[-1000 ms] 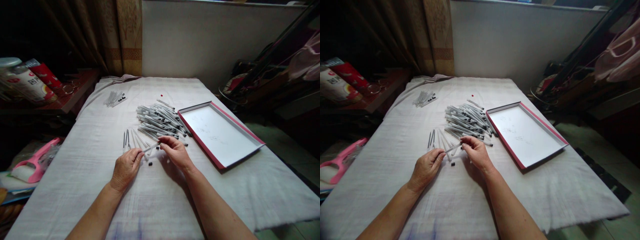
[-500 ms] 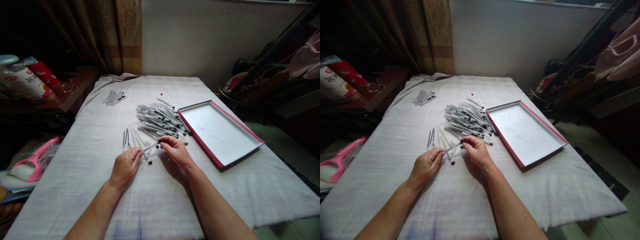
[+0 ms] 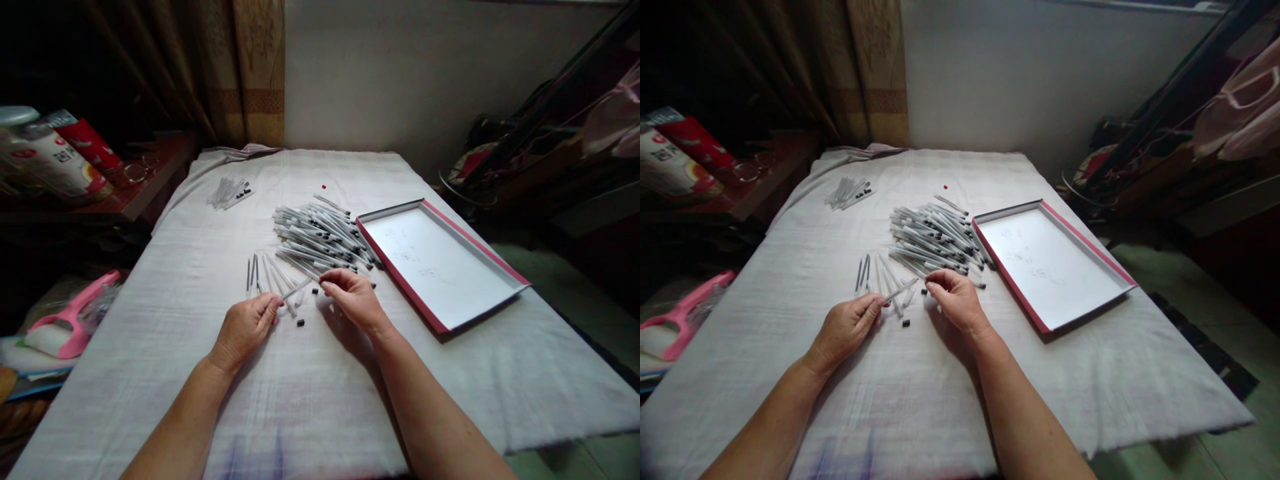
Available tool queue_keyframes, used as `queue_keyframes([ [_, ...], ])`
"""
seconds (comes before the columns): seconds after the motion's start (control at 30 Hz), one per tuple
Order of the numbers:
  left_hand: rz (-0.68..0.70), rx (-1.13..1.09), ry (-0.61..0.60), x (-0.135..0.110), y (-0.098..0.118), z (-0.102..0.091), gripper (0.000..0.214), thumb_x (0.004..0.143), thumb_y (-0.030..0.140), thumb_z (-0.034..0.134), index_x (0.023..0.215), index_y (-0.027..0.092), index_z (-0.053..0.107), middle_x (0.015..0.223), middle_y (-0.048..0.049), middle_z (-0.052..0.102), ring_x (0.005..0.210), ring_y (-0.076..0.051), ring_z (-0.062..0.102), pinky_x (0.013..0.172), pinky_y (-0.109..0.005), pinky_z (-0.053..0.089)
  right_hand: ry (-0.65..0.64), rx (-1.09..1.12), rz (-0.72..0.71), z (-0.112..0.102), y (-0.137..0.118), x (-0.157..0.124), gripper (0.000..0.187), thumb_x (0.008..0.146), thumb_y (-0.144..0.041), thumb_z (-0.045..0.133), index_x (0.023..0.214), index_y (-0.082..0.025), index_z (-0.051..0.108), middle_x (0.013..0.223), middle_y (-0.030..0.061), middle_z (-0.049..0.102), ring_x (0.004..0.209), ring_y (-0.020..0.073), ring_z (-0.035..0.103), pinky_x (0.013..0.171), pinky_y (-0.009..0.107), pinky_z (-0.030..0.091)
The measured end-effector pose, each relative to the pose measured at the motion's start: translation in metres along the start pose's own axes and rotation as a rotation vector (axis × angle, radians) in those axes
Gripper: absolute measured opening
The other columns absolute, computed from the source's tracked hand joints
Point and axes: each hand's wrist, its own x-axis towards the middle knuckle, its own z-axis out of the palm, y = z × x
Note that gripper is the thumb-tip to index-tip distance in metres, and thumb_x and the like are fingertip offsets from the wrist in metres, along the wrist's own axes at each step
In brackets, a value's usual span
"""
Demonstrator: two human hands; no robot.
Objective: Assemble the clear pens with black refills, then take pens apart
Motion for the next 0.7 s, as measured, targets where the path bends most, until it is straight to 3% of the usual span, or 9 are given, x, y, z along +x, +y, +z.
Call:
queue_keyframes([
  [0.13, 0.018, -0.022, 0.025, 0.0005, 0.0013, -0.0011, 0.036, 0.094, 0.044, 0.039, 0.084, 0.022, 0.067, 0.076, -0.0009, 0.071, 0.068, -0.015, 0.066, 0.063, -0.023, 0.044, -0.118, -0.39, -0.163, 0.0063, 0.0016, -0.0077, 0.008, 0.076, -0.024, 0.067, 0.074, -0.023, 0.075, 0.075, 0.0034, 0.071, 0.071, 0.0187, 0.063, 0.068, 0.031, 0.045],
  [0.23, 0.021, -0.024, 0.028, -0.0001, 0.0018, -0.0015, 0.034, 0.094, 0.043, 0.041, 0.086, 0.022, 0.067, 0.077, -0.0008, 0.072, 0.068, -0.015, 0.066, 0.063, -0.023, 0.045, -0.149, -0.502, -0.239, 0.0074, 0.0007, -0.0107, 0.008, 0.076, -0.023, 0.07, 0.077, -0.025, 0.077, 0.078, 0.0039, 0.072, 0.074, 0.0199, 0.064, 0.07, 0.032, 0.046],
  [0.4, 0.026, -0.013, 0.013, -0.0011, 0.0002, -0.0022, 0.034, 0.094, 0.043, 0.041, 0.086, 0.022, 0.068, 0.078, -0.001, 0.073, 0.068, -0.015, 0.066, 0.064, -0.023, 0.045, -0.104, -0.435, -0.17, 0.0033, -0.0012, -0.0087, 0.015, 0.08, -0.023, 0.062, 0.083, -0.024, 0.077, 0.079, 0.004, 0.075, 0.074, 0.0208, 0.066, 0.071, 0.033, 0.047],
  [0.53, 0.038, -0.007, 0.003, -0.0011, -0.0012, -0.0019, 0.034, 0.094, 0.042, 0.041, 0.087, 0.023, 0.068, 0.078, -0.0009, 0.073, 0.069, -0.015, 0.066, 0.064, -0.023, 0.045, -0.028, -0.204, -0.089, 0.0038, -0.0006, -0.006, 0.02, 0.08, -0.031, 0.061, 0.089, -0.021, 0.076, 0.078, 0.0042, 0.074, 0.071, 0.0185, 0.065, 0.066, 0.03, 0.049],
  [0.7, 0.058, -0.028, -0.014, -0.0003, 0.0004, -0.003, 0.032, 0.093, 0.042, 0.042, 0.086, 0.024, 0.068, 0.077, -0.0004, 0.073, 0.068, -0.015, 0.066, 0.064, -0.023, 0.046, -0.037, -0.066, -0.001, 0.0069, -0.0033, -0.0053, 0.016, 0.072, -0.033, 0.067, 0.074, -0.018, 0.073, 0.067, 0.0018, 0.069, 0.059, 0.0138, 0.058, 0.053, 0.025, 0.044],
])
